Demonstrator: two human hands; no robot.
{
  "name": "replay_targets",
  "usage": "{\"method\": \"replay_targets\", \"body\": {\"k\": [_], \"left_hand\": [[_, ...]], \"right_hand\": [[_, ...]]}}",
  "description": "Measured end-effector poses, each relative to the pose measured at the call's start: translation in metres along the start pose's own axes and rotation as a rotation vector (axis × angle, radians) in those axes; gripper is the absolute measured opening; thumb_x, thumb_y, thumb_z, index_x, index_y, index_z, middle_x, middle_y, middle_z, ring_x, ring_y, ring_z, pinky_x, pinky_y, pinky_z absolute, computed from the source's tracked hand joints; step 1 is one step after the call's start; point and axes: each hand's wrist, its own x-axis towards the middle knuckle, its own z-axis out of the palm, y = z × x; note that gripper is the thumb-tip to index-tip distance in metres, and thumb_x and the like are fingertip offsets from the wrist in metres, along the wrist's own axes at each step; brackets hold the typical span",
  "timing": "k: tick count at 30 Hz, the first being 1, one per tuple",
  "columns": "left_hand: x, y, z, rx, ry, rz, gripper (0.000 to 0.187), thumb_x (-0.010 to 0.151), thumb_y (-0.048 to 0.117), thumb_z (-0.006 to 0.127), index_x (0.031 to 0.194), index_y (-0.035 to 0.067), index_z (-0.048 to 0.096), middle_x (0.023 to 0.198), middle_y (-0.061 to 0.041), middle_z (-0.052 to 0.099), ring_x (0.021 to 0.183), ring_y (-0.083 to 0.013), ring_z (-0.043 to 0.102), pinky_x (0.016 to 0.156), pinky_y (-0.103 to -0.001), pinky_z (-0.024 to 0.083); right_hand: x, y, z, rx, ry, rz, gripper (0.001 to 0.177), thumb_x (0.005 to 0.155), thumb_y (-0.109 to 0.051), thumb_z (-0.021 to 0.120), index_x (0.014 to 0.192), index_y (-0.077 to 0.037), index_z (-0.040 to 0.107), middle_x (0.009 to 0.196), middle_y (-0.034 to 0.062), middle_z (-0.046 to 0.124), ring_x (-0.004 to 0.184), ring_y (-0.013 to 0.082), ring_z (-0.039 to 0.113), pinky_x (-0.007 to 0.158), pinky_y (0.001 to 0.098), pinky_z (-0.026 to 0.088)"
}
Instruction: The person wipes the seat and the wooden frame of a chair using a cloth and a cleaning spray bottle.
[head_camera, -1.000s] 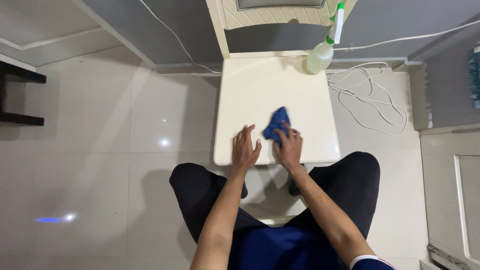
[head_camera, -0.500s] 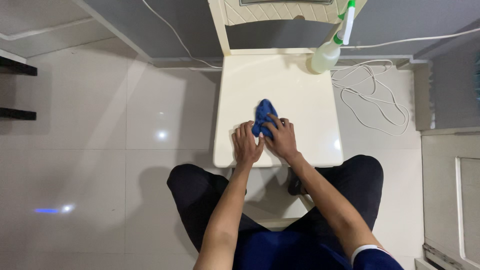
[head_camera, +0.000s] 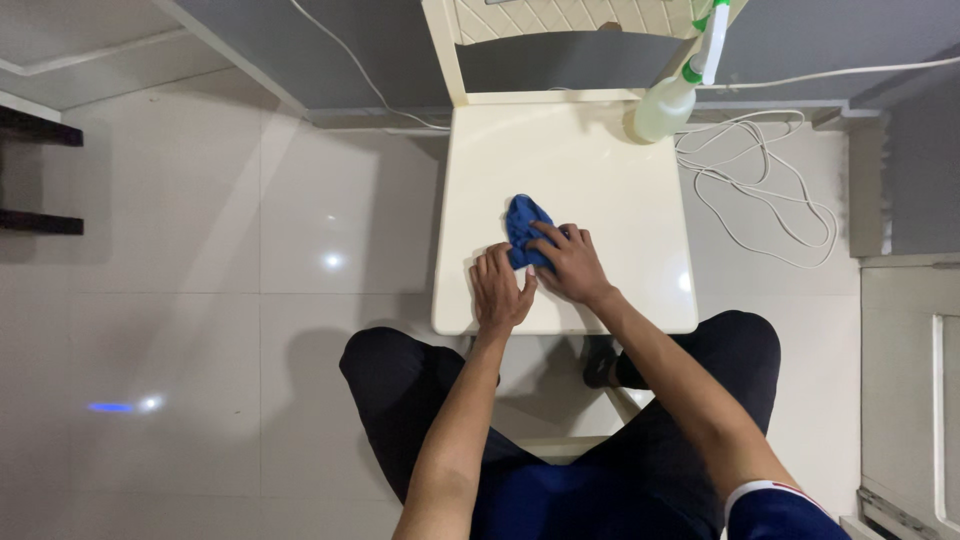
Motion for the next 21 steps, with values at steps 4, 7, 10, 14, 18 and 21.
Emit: {"method": "replay_targets", "body": {"k": [4, 7, 10, 14, 18, 21], "left_hand": [[-0.002, -0.006, 0.007, -0.018, -0.006, 0.004, 0.056, 0.092, 0.038, 0.060, 0.132, 0.000, 0.052, 0.127, -0.017, 0.058, 0.118, -0.0318, 0.053, 0.100, -0.048, 0.038], [-0.002, -0.007, 0.007, -0.015, 0.001, 0.008, 0.056, 0.094, 0.040, 0.058, 0.133, 0.000, 0.052, 0.129, -0.017, 0.058, 0.119, -0.0320, 0.052, 0.102, -0.048, 0.037], [-0.002, -0.005, 0.010, 0.015, -0.025, 0.007, 0.060, 0.092, 0.042, 0.058, 0.134, 0.000, 0.052, 0.131, -0.017, 0.057, 0.122, -0.0329, 0.051, 0.103, -0.049, 0.036], [0.001, -0.007, 0.015, 0.114, -0.117, 0.012, 0.068, 0.088, 0.046, 0.059, 0.140, 0.004, 0.049, 0.138, -0.017, 0.052, 0.129, -0.0335, 0.046, 0.108, -0.055, 0.031], [-0.003, -0.006, 0.018, 0.190, -0.057, 0.084, 0.069, 0.090, 0.047, 0.060, 0.147, 0.010, 0.047, 0.156, -0.013, 0.043, 0.149, -0.0346, 0.035, 0.117, -0.057, 0.023], [0.001, -0.004, 0.016, 0.177, -0.129, 0.044, 0.076, 0.090, 0.049, 0.060, 0.151, 0.006, 0.044, 0.159, -0.014, 0.039, 0.150, -0.0352, 0.029, 0.120, -0.057, 0.019]], "right_hand": [[-0.006, 0.038, -0.010, -0.109, 0.119, 0.202, 0.048, 0.078, -0.017, 0.079, 0.124, -0.019, 0.066, 0.150, 0.0083, 0.052, 0.118, 0.0400, 0.051, 0.098, 0.0535, 0.041], [-0.009, 0.047, -0.022, -0.085, 0.460, 0.516, 0.049, 0.085, -0.012, 0.076, 0.131, -0.018, 0.065, 0.155, 0.0076, 0.052, 0.121, 0.0388, 0.053, 0.100, 0.0529, 0.042], [-0.014, 0.041, -0.016, -0.104, 0.314, 0.413, 0.050, 0.077, -0.016, 0.079, 0.126, -0.016, 0.065, 0.149, 0.0100, 0.052, 0.119, 0.0418, 0.051, 0.099, 0.0542, 0.040], [-0.043, 0.058, -0.024, -0.022, 0.104, 0.074, 0.050, 0.076, -0.016, 0.079, 0.124, -0.018, 0.066, 0.151, 0.0085, 0.053, 0.120, 0.0399, 0.051, 0.100, 0.0512, 0.042], [-0.046, 0.096, -0.049, -0.094, 0.309, 0.374, 0.051, 0.080, -0.010, 0.078, 0.129, -0.018, 0.067, 0.154, 0.0098, 0.053, 0.124, 0.0411, 0.051, 0.102, 0.0525, 0.042], [-0.044, 0.096, -0.039, -0.133, 0.492, 0.526, 0.050, 0.083, -0.010, 0.079, 0.131, -0.016, 0.066, 0.155, 0.0113, 0.051, 0.125, 0.0423, 0.050, 0.103, 0.0528, 0.042]]}}
